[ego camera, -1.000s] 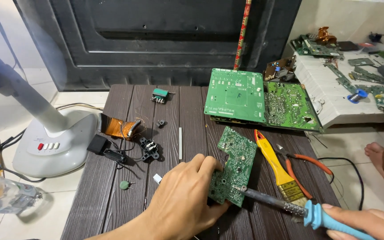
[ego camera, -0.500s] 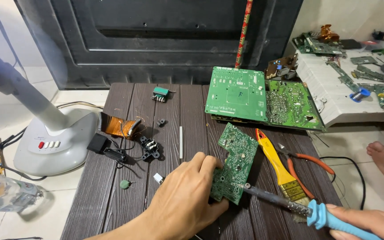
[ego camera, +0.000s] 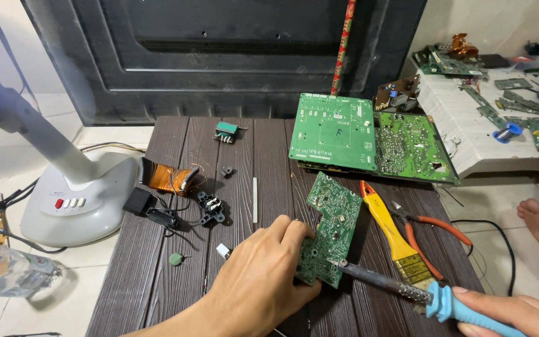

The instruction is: The person is soldering components on various circuit boards, using a soldering iron and a brush to clean and repair the electronics.

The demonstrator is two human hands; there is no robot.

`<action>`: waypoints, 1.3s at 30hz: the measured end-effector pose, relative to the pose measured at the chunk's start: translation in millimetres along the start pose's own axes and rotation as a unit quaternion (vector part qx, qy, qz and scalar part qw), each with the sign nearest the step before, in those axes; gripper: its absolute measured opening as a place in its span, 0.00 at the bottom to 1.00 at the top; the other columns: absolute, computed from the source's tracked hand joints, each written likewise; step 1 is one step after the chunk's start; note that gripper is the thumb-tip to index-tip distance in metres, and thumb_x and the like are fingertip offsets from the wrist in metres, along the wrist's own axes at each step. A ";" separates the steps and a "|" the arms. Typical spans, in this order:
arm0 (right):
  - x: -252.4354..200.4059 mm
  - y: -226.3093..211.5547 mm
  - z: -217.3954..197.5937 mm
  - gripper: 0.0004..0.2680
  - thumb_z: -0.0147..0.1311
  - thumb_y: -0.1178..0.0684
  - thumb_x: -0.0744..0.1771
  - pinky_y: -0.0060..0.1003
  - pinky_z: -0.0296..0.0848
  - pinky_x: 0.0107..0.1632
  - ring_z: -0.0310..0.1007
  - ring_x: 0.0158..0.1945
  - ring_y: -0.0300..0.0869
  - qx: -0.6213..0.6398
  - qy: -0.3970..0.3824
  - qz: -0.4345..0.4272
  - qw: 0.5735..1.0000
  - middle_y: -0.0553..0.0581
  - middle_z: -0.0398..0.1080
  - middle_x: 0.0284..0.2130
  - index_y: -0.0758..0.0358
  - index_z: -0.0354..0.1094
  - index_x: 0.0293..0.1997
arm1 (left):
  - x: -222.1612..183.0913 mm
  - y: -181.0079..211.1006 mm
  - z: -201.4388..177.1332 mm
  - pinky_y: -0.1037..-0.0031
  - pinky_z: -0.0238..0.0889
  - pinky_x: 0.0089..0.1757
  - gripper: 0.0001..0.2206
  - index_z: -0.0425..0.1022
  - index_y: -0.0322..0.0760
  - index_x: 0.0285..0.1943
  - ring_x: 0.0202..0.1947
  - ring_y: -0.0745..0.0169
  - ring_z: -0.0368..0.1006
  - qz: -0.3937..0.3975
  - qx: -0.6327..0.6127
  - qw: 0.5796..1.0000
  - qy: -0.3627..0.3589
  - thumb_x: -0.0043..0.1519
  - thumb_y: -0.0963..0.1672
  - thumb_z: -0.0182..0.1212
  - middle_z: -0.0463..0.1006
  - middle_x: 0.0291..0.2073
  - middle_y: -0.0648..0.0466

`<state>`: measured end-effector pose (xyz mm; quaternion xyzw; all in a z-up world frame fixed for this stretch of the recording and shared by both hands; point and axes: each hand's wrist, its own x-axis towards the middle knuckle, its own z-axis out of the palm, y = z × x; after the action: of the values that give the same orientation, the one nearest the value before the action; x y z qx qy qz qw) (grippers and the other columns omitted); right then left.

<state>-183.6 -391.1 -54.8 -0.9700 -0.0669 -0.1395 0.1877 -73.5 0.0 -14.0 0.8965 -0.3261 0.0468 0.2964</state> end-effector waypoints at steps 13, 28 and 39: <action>-2.0 12.6 -0.1 0.18 0.71 0.45 0.52 0.24 0.92 0.37 0.96 0.26 0.27 -0.001 -0.029 -0.003 1.000 0.40 0.91 0.24 0.36 0.83 0.44 | 1.2 -1.0 -0.1 0.63 0.72 0.39 0.29 0.69 0.33 0.56 0.37 0.51 0.76 -0.005 -0.006 1.000 -0.014 0.49 0.47 0.77 0.73 0.40 0.49; 3.4 34.9 -5.6 0.20 0.70 0.45 0.55 0.22 0.93 0.44 1.00 0.36 0.23 0.031 -0.119 -0.031 0.992 0.36 0.94 0.33 0.37 0.80 0.52 | 0.4 -0.8 0.2 0.64 0.71 0.39 0.28 0.69 0.33 0.55 0.37 0.52 0.76 -0.006 -0.001 1.000 -0.009 0.48 0.47 0.77 0.73 0.40 0.50; 41.6 54.1 -0.5 0.20 0.47 0.51 0.72 0.52 0.71 0.42 0.69 0.29 0.54 0.332 -0.298 0.534 0.718 0.76 0.70 0.22 0.84 0.71 0.27 | 0.6 -1.4 0.3 0.63 0.71 0.38 0.28 0.69 0.34 0.55 0.37 0.50 0.76 0.007 -0.002 1.000 0.010 0.47 0.47 0.77 0.73 0.40 0.50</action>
<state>-134.2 -437.9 -60.7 -0.7117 0.3674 0.3109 0.5117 -72.2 0.3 -14.8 0.8930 -0.3300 0.0572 0.3006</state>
